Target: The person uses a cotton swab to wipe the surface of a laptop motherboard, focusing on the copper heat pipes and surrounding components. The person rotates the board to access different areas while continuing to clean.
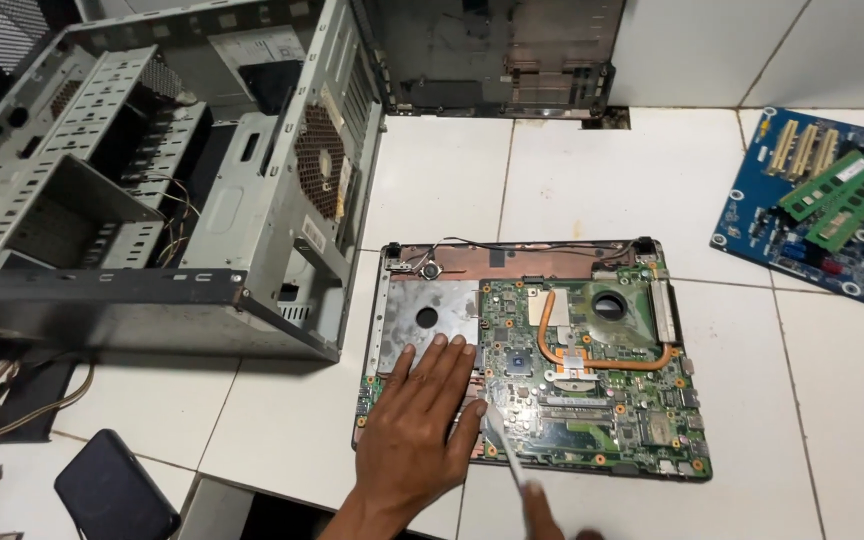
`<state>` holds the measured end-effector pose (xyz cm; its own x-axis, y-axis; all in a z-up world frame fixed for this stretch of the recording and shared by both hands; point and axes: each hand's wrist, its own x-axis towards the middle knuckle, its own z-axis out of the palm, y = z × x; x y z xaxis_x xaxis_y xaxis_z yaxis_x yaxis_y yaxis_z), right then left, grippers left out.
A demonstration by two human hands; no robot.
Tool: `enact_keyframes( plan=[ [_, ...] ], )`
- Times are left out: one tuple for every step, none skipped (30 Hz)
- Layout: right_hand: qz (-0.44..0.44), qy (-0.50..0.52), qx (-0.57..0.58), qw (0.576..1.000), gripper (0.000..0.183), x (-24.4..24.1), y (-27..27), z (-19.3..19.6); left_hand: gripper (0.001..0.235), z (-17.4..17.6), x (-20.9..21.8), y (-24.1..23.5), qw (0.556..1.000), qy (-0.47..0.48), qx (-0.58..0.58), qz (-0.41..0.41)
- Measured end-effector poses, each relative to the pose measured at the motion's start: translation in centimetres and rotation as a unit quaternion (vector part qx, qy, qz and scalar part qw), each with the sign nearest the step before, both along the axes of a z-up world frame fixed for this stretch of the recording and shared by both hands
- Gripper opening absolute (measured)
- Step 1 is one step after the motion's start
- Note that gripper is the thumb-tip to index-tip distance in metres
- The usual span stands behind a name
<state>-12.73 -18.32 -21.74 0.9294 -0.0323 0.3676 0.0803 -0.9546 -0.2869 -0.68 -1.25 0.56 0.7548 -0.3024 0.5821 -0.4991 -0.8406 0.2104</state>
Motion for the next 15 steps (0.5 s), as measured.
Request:
enact_keyframes(
  plan=[
    [0.000,0.003,-0.002,1.000,0.055,-0.1,-0.1,-0.8,0.046,0.0,0.0,0.0,1.000,0.001,0.000,0.000],
    [0.000,0.003,-0.002,1.000,0.055,0.2,0.0,-1.5,0.046,0.1,0.1,0.0,1.000,0.001,0.003,0.000],
    [0.000,0.004,-0.002,1.000,0.056,0.8,-1.5,-5.1,0.046,0.1,0.0,0.0,1.000,0.000,0.003,-0.001],
    [0.003,0.003,-0.003,1.000,0.056,1.4,-3.1,-8.6,0.046,0.0,0.0,0.1,1.000,0.001,0.002,-0.002],
    [0.006,0.002,-0.003,1.000,0.056,1.7,-5.0,-12.0,0.046,-0.1,0.1,0.1,1.000,0.003,0.001,-0.003],
    [0.008,0.004,-0.004,1.000,0.057,1.8,-5.2,-12.2,0.046,-0.1,0.0,0.1,1.000,0.004,0.000,-0.003],
    [0.009,0.007,-0.005,1.000,0.057,2.0,-5.4,-12.4,0.046,0.0,0.0,0.0,1.000,0.001,-0.001,-0.001],
    [0.009,0.008,-0.005,1.000,0.057,2.2,-5.4,-12.7,0.045,0.0,0.1,0.0,1.000,-0.003,-0.001,0.000],
    [0.008,0.010,-0.004,1.000,0.058,2.1,-3.0,-9.1,0.045,0.0,0.1,0.0,1.000,-0.003,0.001,-0.003],
    [0.007,0.011,-0.004,1.000,0.058,1.8,-0.9,-5.3,0.046,0.0,0.1,0.0,1.000,-0.003,0.000,-0.002],
    [0.006,0.012,-0.003,1.000,0.059,1.0,1.0,-1.4,0.046,0.0,0.0,0.0,1.000,-0.004,0.000,0.000],
    [0.010,0.012,-0.001,1.000,0.059,0.8,1.2,-0.4,0.046,0.0,0.1,0.0,1.000,-0.005,0.002,0.001],
    [0.013,0.012,0.001,1.000,0.059,0.6,1.5,0.5,0.046,0.0,0.1,0.1,1.000,-0.002,0.002,0.001],
    [0.016,0.014,0.000,1.000,0.060,0.3,1.4,1.6,0.047,-0.1,0.1,0.0,1.000,0.002,-0.001,0.000],
    [0.018,0.016,0.000,1.000,0.060,0.1,1.3,1.9,0.047,0.1,0.0,0.1,1.000,0.002,0.000,0.001]
  ],
)
